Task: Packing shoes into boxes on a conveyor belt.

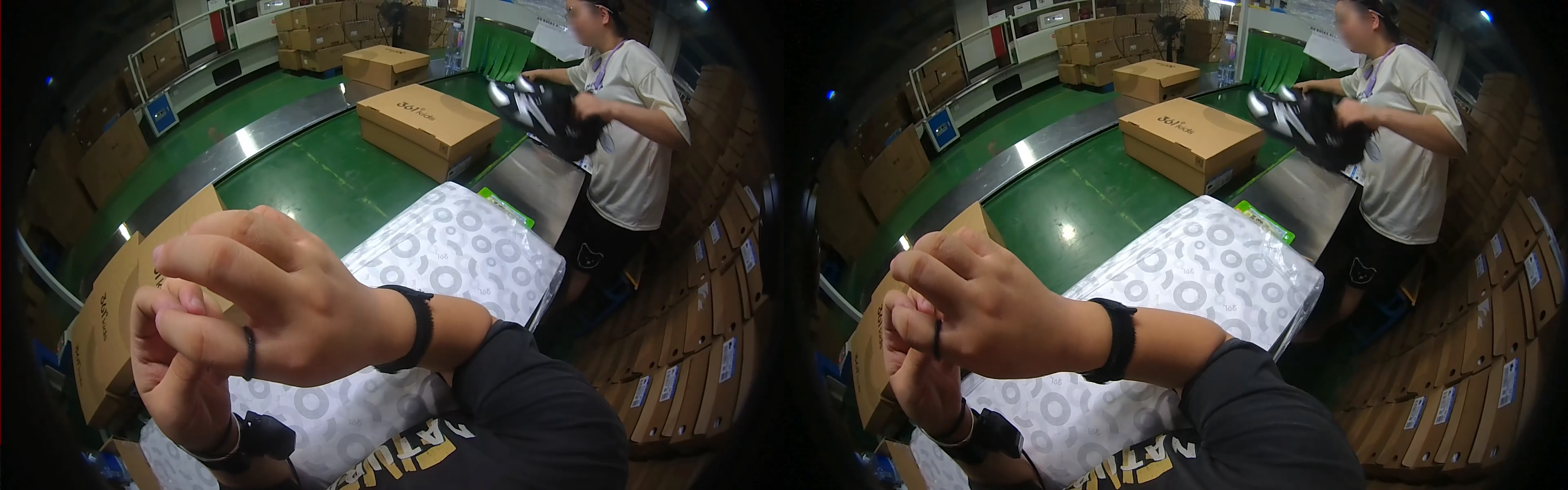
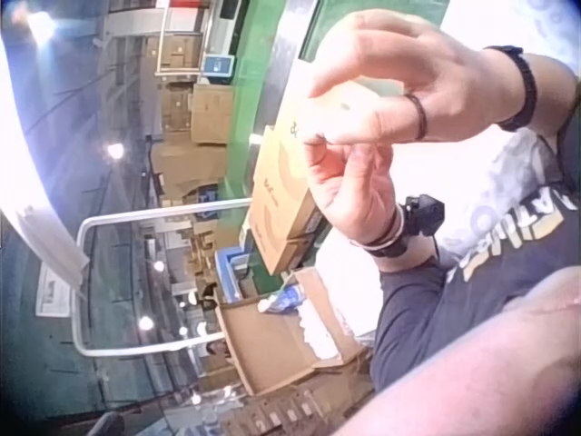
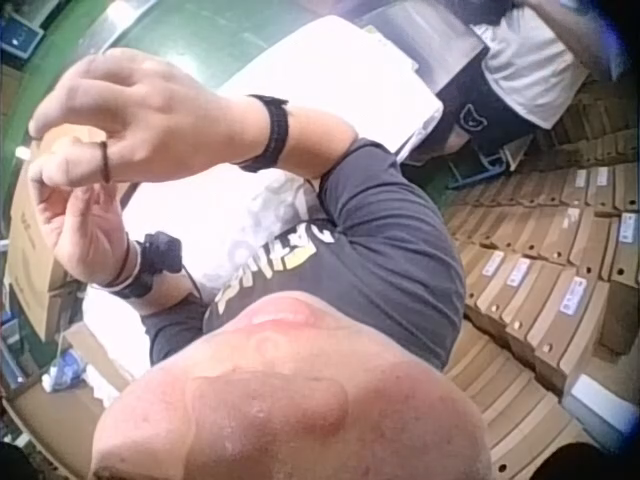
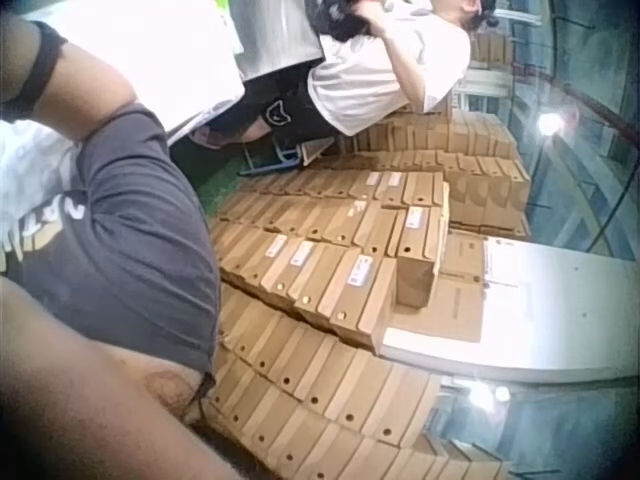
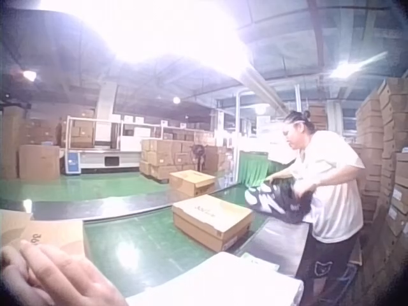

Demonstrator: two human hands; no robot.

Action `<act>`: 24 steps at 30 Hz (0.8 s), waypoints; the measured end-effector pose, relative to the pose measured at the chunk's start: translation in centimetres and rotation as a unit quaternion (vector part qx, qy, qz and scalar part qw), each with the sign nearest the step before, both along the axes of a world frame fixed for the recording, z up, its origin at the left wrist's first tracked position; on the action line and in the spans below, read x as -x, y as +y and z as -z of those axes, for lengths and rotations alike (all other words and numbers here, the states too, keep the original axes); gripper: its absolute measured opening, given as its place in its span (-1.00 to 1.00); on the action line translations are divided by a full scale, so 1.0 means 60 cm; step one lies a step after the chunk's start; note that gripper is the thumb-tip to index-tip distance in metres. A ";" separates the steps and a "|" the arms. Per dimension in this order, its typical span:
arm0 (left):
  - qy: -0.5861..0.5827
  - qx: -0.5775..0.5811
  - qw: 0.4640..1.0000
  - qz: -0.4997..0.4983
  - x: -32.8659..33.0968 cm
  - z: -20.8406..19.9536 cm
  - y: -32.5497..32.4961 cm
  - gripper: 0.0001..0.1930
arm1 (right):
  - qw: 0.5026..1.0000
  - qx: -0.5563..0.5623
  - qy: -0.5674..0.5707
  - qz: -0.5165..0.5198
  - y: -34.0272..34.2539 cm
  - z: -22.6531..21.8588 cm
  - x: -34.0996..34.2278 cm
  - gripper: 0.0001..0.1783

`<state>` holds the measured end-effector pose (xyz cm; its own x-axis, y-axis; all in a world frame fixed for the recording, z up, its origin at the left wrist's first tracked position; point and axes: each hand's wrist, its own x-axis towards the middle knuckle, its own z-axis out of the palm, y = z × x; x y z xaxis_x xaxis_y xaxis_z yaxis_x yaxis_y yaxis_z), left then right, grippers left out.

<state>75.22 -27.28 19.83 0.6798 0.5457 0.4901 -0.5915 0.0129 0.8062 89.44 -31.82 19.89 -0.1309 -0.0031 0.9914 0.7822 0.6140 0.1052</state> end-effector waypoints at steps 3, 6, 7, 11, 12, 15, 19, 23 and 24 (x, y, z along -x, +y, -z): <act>0.015 -0.008 0.999 0.029 0.006 -0.002 0.003 -0.69 | 1.000 -0.011 -0.018 0.008 -0.004 -0.003 -0.002 -0.73; -0.011 -0.016 0.991 0.129 0.001 0.004 0.011 -0.69 | 0.999 -0.012 -0.033 0.024 -0.009 -0.007 -0.007 -0.72; -0.009 0.011 0.999 0.034 -0.008 0.006 0.001 -0.72 | 0.999 -0.009 -0.033 0.034 -0.009 -0.008 -0.007 -0.72; -0.035 0.025 0.997 -0.057 -0.021 0.005 -0.008 -0.71 | 0.999 -0.020 -0.024 0.031 -0.004 -0.004 -0.003 -0.71; -0.035 0.024 0.997 -0.058 -0.021 0.005 -0.008 -0.71 | 0.999 -0.028 -0.021 0.026 -0.002 -0.004 -0.003 -0.72; -0.035 0.023 0.997 -0.069 -0.017 0.007 -0.006 -0.66 | 0.999 -0.031 -0.017 0.019 -0.002 -0.006 -0.002 -0.73; -0.034 0.019 0.997 -0.060 -0.017 0.008 -0.002 -0.65 | 1.000 -0.023 -0.010 0.005 0.001 -0.005 -0.002 -0.74; -0.053 0.019 0.995 -0.079 -0.019 0.012 -0.002 -0.65 | 1.000 -0.026 0.000 -0.011 0.003 -0.004 0.001 -0.76; -0.052 0.019 0.995 -0.079 -0.018 0.012 -0.002 -0.65 | 1.000 -0.027 0.005 -0.015 0.004 -0.003 0.003 -0.77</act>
<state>76.29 -27.41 19.09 0.5301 0.6613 0.5308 -0.6689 -0.0586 0.7411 89.26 -31.59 20.08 -0.1193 -0.0598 0.9911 0.7642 0.6317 0.1301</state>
